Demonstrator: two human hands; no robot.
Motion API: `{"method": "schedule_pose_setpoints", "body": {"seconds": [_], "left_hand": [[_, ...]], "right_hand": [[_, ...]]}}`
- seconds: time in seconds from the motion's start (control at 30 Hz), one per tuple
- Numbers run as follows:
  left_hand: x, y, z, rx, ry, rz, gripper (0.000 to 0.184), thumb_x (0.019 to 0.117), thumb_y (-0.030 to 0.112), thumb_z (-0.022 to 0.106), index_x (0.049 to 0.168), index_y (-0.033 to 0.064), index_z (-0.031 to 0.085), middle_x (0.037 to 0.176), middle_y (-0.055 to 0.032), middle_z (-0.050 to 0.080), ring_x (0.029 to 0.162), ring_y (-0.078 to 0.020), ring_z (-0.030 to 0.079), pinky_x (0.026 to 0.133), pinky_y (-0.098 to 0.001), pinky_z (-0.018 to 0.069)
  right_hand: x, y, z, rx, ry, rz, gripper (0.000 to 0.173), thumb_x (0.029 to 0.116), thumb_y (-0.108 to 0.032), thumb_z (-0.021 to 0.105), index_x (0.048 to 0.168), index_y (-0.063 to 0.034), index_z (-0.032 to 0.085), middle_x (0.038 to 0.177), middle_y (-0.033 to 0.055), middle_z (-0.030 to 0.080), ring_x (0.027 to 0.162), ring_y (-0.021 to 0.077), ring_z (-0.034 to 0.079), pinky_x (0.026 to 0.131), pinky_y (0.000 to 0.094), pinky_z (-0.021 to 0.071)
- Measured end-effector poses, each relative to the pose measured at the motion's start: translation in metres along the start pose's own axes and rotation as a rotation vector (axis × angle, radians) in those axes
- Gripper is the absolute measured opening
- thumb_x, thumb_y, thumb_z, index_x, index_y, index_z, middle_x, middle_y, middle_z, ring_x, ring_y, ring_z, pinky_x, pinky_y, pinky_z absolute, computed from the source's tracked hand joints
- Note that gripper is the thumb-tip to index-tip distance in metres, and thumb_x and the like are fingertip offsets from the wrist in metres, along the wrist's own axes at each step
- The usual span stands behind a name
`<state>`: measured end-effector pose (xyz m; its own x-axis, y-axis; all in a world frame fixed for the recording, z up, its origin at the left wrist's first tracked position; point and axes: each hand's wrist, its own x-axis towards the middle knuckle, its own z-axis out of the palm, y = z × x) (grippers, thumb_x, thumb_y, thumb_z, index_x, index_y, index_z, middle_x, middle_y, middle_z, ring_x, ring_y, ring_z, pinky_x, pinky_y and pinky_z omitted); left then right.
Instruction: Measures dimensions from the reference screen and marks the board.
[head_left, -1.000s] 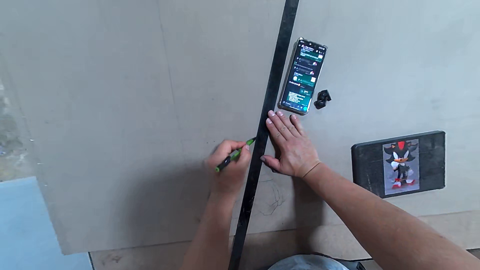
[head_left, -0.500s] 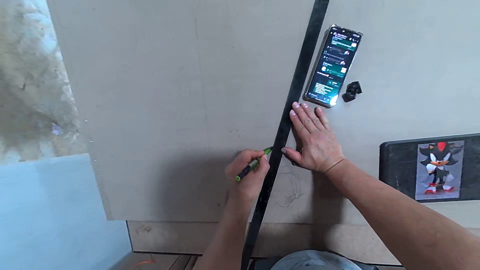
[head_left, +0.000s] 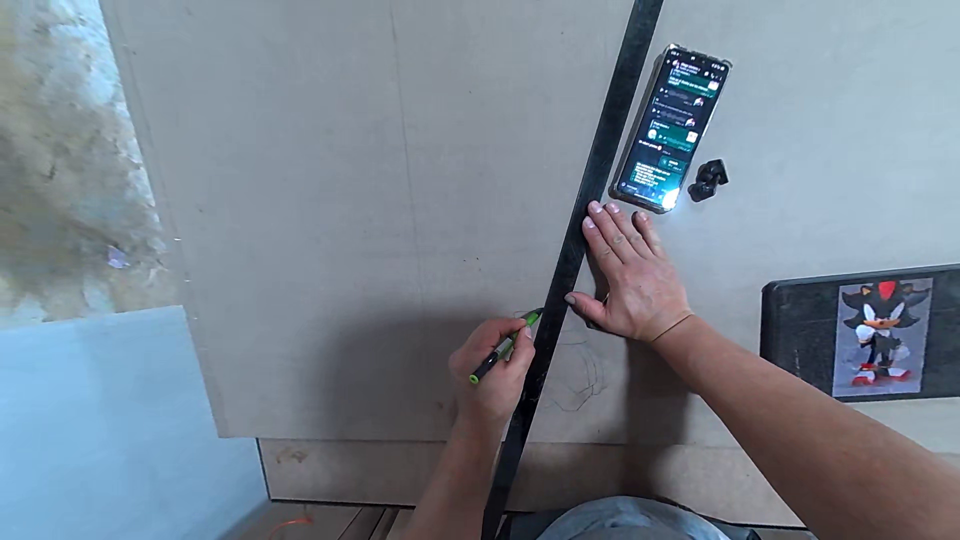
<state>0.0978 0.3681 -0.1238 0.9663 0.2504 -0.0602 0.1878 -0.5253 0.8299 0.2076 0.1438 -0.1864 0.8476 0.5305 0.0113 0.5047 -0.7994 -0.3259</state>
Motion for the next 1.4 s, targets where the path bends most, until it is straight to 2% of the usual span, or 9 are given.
{"method": "schedule_pose_setpoints", "body": {"seconds": [0.1,0.2,0.27,0.5,0.57,0.67,0.8,1.03,1.4], "left_hand": [[-0.021,-0.012,0.001,0.011,-0.032,0.180,0.027,0.1042,0.019,0.060,0.125,0.0039,0.069,0.117,-0.0082,0.074,0.103,-0.0158,0.073,0.089,-0.0358,0.0636],[-0.060,-0.037,0.008,0.285,-0.188,0.324,0.039,0.1065,0.026,0.052,0.142,0.0136,0.061,0.149,-0.0093,0.058,0.140,-0.0229,0.053,0.116,-0.0457,0.0466],[-0.078,-0.057,0.012,0.460,-0.250,0.390,0.041,0.1084,0.029,0.048,0.148,0.0200,0.056,0.160,-0.0075,0.046,0.152,-0.0246,0.037,0.125,-0.0508,0.0335],[-0.046,-0.069,-0.006,0.565,-0.076,0.276,0.042,0.1083,0.022,0.041,0.146,0.0113,0.055,0.161,-0.0099,0.043,0.153,-0.0275,0.034,0.125,-0.0591,0.0257],[-0.030,-0.078,-0.018,0.614,-0.043,0.236,0.042,0.1088,0.022,0.041,0.147,0.0135,0.054,0.164,-0.0074,0.040,0.154,-0.0254,0.032,0.126,-0.0559,0.0243],[-0.012,-0.076,-0.029,0.696,-0.058,0.126,0.042,0.1080,0.017,0.043,0.149,0.0160,0.052,0.166,-0.0062,0.035,0.156,-0.0240,0.028,0.127,-0.0550,0.0198],[-0.017,-0.052,-0.024,0.718,-0.027,0.076,0.047,0.1061,0.022,0.050,0.153,0.0147,0.047,0.167,-0.0111,0.033,0.157,-0.0277,0.026,0.127,-0.0566,0.0192],[-0.110,0.022,0.050,0.564,-0.383,0.216,0.051,0.1033,0.028,0.057,0.152,0.0178,0.050,0.158,-0.0110,0.046,0.141,-0.0280,0.050,0.117,-0.0497,0.0409],[-0.159,0.142,0.173,0.577,-0.605,0.292,0.074,0.0906,0.028,0.077,0.156,0.0260,0.044,0.163,-0.0084,0.040,0.154,-0.0300,0.029,0.122,-0.0541,0.0325]], "right_hand": [[-0.001,0.001,0.001,0.034,0.032,-0.011,0.086,0.0990,-0.065,0.037,0.162,-0.0071,0.033,0.171,0.0082,0.026,0.159,0.0243,0.020,0.130,0.0510,0.0106],[-0.001,0.000,0.003,0.047,0.073,-0.006,0.068,0.1042,-0.046,0.032,0.161,-0.0080,0.035,0.170,0.0076,0.029,0.158,0.0222,0.022,0.130,0.0496,0.0137],[-0.001,0.000,0.004,0.040,0.102,0.004,0.063,0.1063,-0.039,0.029,0.161,-0.0094,0.036,0.170,0.0065,0.030,0.158,0.0211,0.023,0.130,0.0486,0.0147],[-0.059,-0.013,-0.011,0.178,0.236,0.119,0.056,0.1104,-0.043,0.032,0.153,-0.0115,0.051,0.162,0.0064,0.045,0.154,0.0224,0.034,0.128,0.0543,0.0224],[-0.108,-0.028,-0.016,0.159,0.128,0.101,0.050,0.1087,-0.039,0.041,0.151,-0.0153,0.054,0.159,0.0033,0.049,0.152,0.0216,0.037,0.126,0.0557,0.0253],[-0.166,-0.057,-0.019,0.042,-0.063,0.170,0.057,0.1037,-0.030,0.051,0.159,-0.0164,0.043,0.167,0.0029,0.037,0.156,0.0231,0.029,0.126,0.0566,0.0226],[-0.192,-0.085,-0.031,0.017,-0.171,0.260,0.059,0.1003,-0.026,0.054,0.157,-0.0121,0.045,0.166,0.0072,0.037,0.156,0.0249,0.029,0.126,0.0552,0.0220],[-0.271,-0.094,-0.075,0.266,-0.065,0.232,0.044,0.1028,-0.028,0.052,0.145,-0.0171,0.060,0.145,0.0029,0.062,0.133,0.0189,0.058,0.113,0.0434,0.0473],[-0.443,-0.005,-0.102,0.495,-0.071,0.324,0.039,0.1051,-0.027,0.048,0.137,-0.0156,0.066,0.121,0.0019,0.074,0.109,0.0166,0.072,0.096,0.0435,0.0595]]}}
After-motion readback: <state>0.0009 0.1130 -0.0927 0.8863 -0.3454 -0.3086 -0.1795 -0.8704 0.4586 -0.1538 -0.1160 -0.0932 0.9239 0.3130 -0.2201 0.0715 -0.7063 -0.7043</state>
